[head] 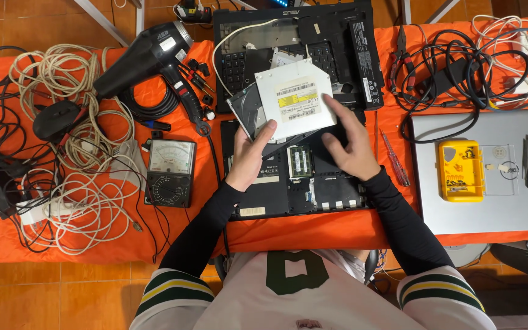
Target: The recorder is repairing a laptop and testing components with a multimeter.
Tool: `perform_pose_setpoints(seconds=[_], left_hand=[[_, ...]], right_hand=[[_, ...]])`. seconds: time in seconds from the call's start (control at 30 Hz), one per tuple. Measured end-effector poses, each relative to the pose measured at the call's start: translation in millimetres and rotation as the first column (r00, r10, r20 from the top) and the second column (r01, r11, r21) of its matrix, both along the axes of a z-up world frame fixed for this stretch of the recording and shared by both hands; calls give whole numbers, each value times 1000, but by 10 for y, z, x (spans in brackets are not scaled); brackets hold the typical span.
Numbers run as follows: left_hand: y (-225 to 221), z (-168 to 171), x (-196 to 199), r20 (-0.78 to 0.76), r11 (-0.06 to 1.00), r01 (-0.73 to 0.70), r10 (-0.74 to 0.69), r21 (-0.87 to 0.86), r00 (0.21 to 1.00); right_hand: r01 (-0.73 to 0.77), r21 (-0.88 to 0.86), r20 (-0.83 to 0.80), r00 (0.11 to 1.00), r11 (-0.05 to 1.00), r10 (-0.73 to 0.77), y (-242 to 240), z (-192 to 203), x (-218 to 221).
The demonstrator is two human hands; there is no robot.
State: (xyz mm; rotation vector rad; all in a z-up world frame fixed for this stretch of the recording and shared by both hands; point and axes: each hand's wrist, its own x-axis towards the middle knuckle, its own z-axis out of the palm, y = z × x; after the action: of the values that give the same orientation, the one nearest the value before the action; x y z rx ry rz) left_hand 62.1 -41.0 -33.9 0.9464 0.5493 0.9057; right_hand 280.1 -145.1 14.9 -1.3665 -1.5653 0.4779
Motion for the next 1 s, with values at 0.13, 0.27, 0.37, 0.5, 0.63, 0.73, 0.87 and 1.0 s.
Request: perform_pose_setpoints(seconds=[0.13, 0.27, 0.37, 0.5, 0.63, 0.73, 0.87, 1.0], left_hand=[[12, 98, 16, -13, 1000, -15, 15, 6, 1000], [-3, 142, 4, -19, 1000, -8, 9, 12, 1000], [-3, 115, 6, -38, 1000, -9, 10, 28, 999], [0, 84, 7, -41, 1000, -2, 3, 18, 999], [-4, 82, 13, -45, 999, -10, 13, 47, 999], [-3, 84, 8, -50, 999, -8, 10, 51, 999], [0, 58, 8, -56, 998, -3, 6, 60, 998], [-5, 73, 12, -39, 998, -9, 12, 62, 999]], right_hand=[[21, -23, 113, 993, 1000, -18, 31, 0, -24], [49, -36, 109, 993, 998, -45, 42, 8, -49], [66, -41, 103, 993, 997, -61, 48, 11, -63], [70, -36, 120, 991, 997, -65, 52, 46, -78], [67, -18, 129, 989, 998, -65, 50, 52, -85], [65, -12, 135, 989, 998, -63, 53, 60, -91], [67, 2, 146, 987, 998, -67, 56, 68, -104], [56, -4, 157, 986, 998, -55, 58, 48, -97]])
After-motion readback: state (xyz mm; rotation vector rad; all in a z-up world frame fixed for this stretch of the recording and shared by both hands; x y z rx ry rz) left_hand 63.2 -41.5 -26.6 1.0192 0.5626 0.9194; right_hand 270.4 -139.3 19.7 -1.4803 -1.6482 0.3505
